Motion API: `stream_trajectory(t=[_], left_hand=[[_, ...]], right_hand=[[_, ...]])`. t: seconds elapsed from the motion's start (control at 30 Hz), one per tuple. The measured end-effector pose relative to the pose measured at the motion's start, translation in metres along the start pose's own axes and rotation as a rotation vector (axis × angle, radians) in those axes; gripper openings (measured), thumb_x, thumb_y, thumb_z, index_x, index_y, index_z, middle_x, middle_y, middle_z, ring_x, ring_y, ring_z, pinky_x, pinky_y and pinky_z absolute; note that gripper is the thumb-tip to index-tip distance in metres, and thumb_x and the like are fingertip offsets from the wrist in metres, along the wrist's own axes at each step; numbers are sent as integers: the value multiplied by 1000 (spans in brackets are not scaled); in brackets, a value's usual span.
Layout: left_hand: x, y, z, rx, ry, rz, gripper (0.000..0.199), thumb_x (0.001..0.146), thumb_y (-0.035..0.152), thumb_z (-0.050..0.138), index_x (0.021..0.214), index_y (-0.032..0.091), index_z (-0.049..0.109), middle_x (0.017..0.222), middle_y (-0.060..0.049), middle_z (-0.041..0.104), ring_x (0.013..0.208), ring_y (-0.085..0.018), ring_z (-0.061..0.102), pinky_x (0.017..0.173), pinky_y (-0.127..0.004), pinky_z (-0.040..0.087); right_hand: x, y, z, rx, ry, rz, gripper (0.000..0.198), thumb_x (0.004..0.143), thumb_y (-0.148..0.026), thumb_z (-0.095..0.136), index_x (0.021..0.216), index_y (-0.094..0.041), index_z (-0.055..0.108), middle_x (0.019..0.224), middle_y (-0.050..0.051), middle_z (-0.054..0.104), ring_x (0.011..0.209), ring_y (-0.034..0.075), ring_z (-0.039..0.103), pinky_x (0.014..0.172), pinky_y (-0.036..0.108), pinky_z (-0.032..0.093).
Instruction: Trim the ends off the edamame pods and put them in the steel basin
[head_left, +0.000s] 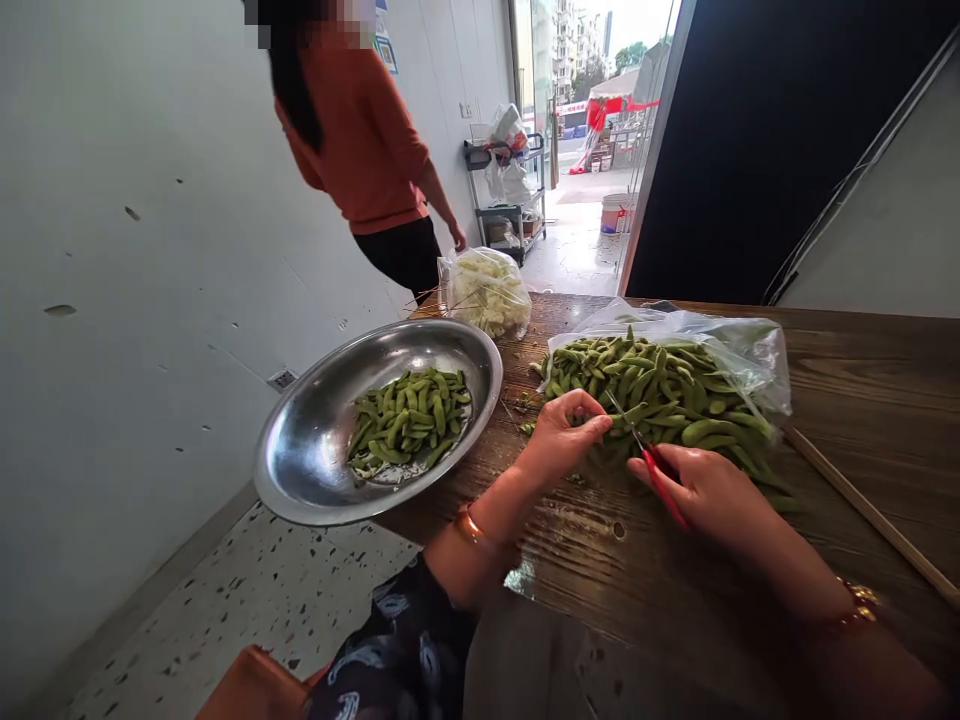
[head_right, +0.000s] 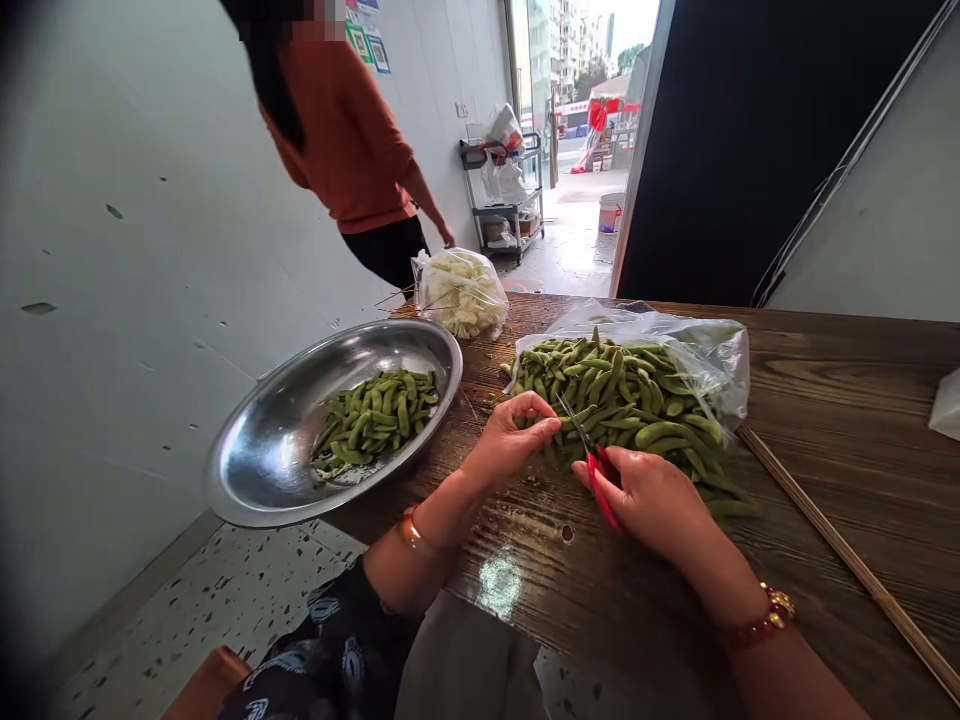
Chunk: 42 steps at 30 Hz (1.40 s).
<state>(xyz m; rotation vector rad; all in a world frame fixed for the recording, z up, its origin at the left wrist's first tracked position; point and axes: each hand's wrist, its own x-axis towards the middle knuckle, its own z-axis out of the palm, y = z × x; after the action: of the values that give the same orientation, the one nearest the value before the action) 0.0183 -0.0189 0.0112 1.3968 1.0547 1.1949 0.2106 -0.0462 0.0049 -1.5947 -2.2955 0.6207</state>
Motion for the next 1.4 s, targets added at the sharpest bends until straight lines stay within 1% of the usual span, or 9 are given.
stream_trajectory(t=[0.27, 0.53, 0.7, 0.8, 0.93, 1.07, 1.13, 1.27, 1.4], left_hand=[[4, -3, -3, 28, 43, -14, 23, 72, 35, 71, 72, 14, 61, 59, 2, 55, 55, -7, 47, 53, -20, 35], [9, -11, -10, -222, -6, -141, 25, 73, 31, 69, 88, 13, 60, 65, 2, 59, 49, -5, 45, 47, -17, 32], [-4, 4, -8, -395, 21, -189, 31, 68, 29, 75, 90, 13, 59, 65, 1, 60, 47, -4, 44, 44, -16, 30], [-16, 27, -21, -522, 104, -155, 31, 68, 25, 76, 92, 15, 58, 63, 2, 57, 45, -4, 43, 42, -15, 29], [-28, 63, -49, -727, 390, -4, 33, 78, 16, 66, 107, 20, 53, 65, 5, 51, 47, -3, 43, 43, -13, 30], [-33, 79, -52, -765, 507, -30, 43, 82, 9, 58, 120, 27, 47, 70, 5, 50, 50, -4, 45, 45, -12, 34], [-35, 77, -45, -753, 495, -68, 37, 84, 9, 56, 117, 25, 51, 72, 3, 51, 52, -4, 47, 47, -13, 37], [-33, 70, -32, -727, 495, -128, 13, 85, 12, 53, 94, 10, 61, 72, -1, 54, 56, -5, 50, 48, -14, 40], [-31, 62, -25, -679, 442, -192, 15, 76, 3, 52, 83, 7, 65, 73, -5, 59, 61, -8, 55, 51, -16, 42]], right_hand=[[3, 4, 3, 86, 0, -9, 49, 89, -59, 39, 58, -21, 43, 54, 1, 54, 50, 14, 45, 52, 27, 27], [8, 10, 2, 252, 210, -92, 49, 88, -61, 41, 61, -20, 47, 53, -2, 49, 50, 11, 41, 50, 25, 29], [10, 14, 4, 240, 262, -90, 51, 87, -63, 41, 60, -20, 44, 53, -3, 48, 50, 11, 41, 50, 25, 28], [11, 14, 5, 232, 282, -88, 52, 86, -65, 41, 59, -21, 42, 51, -3, 46, 49, 11, 39, 50, 25, 27], [9, 10, 5, 245, 272, -116, 51, 87, -64, 42, 61, -20, 45, 53, -3, 47, 50, 11, 40, 51, 25, 27], [8, 6, 6, 238, 259, -143, 50, 88, -62, 41, 60, -20, 43, 52, -3, 47, 49, 11, 39, 51, 25, 26], [8, 6, 6, 233, 268, -144, 50, 88, -62, 42, 60, -20, 43, 52, -3, 47, 49, 11, 39, 51, 26, 26], [7, 5, 3, 253, 325, -147, 48, 87, -61, 44, 64, -20, 53, 56, -2, 53, 53, 13, 46, 53, 25, 31], [7, 6, -3, 170, 434, -188, 44, 84, -60, 52, 74, -19, 64, 71, 3, 64, 66, 17, 57, 62, 28, 40]])
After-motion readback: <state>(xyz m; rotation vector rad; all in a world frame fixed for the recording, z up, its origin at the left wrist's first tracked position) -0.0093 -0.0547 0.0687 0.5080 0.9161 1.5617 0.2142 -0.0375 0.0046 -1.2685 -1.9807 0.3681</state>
